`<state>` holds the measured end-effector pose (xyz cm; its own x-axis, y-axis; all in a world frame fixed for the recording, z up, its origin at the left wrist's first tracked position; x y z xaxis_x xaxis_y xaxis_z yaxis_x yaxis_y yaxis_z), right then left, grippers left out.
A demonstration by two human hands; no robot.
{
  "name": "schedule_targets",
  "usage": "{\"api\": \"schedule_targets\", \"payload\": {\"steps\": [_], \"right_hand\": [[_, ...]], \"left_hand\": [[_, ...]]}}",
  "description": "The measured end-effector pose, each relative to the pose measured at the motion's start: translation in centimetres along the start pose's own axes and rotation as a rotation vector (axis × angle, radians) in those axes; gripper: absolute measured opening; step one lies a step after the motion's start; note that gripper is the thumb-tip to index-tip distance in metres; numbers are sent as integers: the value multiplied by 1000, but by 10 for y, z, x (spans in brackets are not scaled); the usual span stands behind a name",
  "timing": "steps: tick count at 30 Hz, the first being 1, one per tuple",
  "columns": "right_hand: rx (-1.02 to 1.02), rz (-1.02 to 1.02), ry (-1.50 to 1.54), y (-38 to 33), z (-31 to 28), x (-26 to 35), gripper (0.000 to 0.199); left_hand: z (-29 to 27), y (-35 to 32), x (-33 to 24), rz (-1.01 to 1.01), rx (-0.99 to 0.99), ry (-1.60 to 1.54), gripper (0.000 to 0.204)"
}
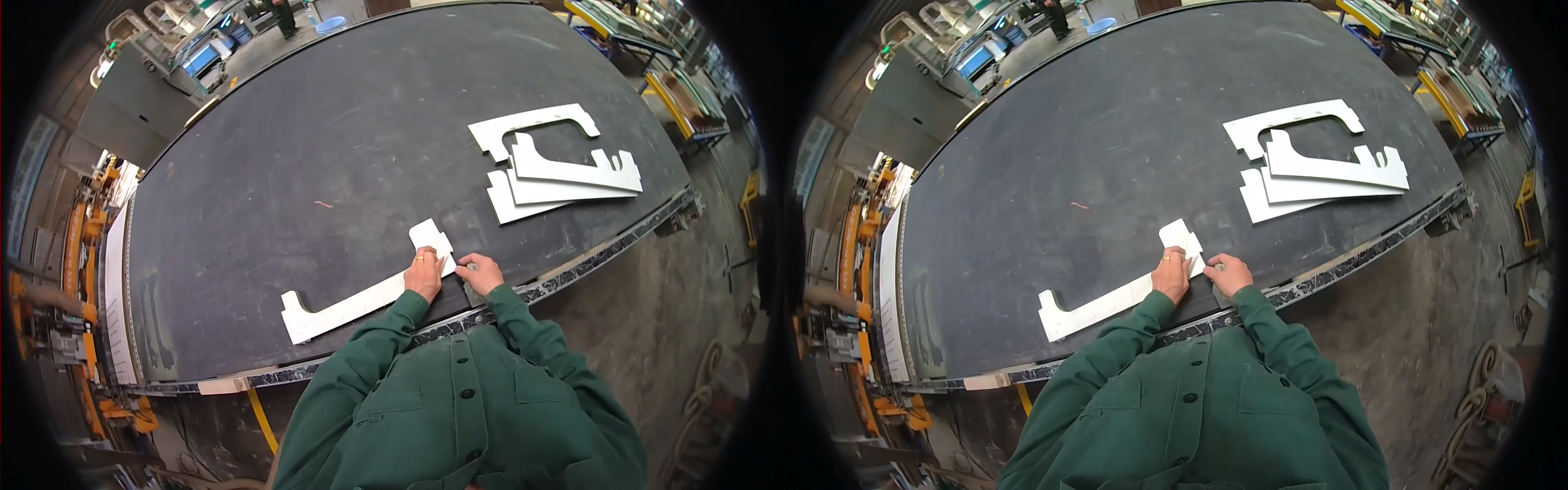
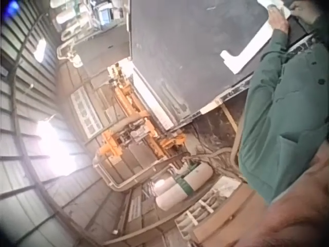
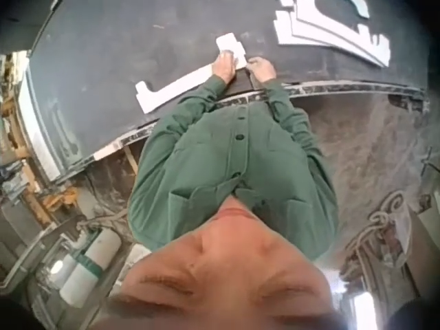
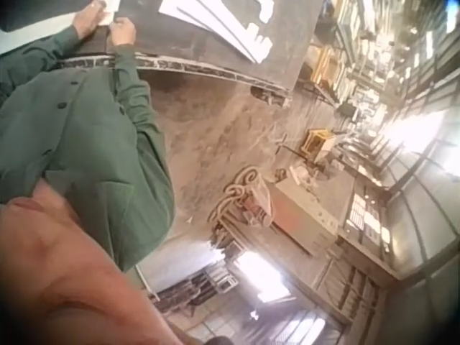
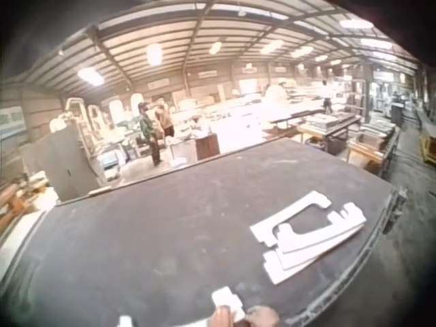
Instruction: Peeling protective film and wiping wooden furniture components on a factory workbench.
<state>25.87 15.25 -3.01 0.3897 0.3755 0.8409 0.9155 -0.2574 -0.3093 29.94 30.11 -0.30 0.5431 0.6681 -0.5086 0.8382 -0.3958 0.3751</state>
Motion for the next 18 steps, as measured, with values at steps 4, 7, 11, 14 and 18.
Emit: {"api": "schedule_targets", "payload": {"steps": [4, 7, 11, 14, 18], "right_hand": [[-31, 37, 8, 1, 9, 2, 32], [-38, 105, -104, -2, 9, 9, 28], [-40, 134, -146, -3, 7, 8, 23], [-19, 112, -147, -1, 10, 4, 23], [7, 88, -134, 0, 11, 6, 26]], "left_hand": [[-2, -3, 5, -40, 15, -64, 16], [-3, -1, 6, -115, 63, -165, 21], [-4, 8, -6, -137, 141, -44, 33], [4, 12, -13, -55, 167, 160, 36], [11, 16, -12, 15, 91, 341, 39]]}}
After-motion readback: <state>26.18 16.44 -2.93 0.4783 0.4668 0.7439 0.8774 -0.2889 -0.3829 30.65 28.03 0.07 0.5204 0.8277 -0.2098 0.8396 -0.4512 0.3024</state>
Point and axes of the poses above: each hand's wrist, its own y-axis towards the middle knuckle, its own z-axis out of the palm, x = y × z, the point moved 7 cm from there along y, towards the middle knuckle, and after that the axes turned 5 degrees about y, right-handed, at the moved point
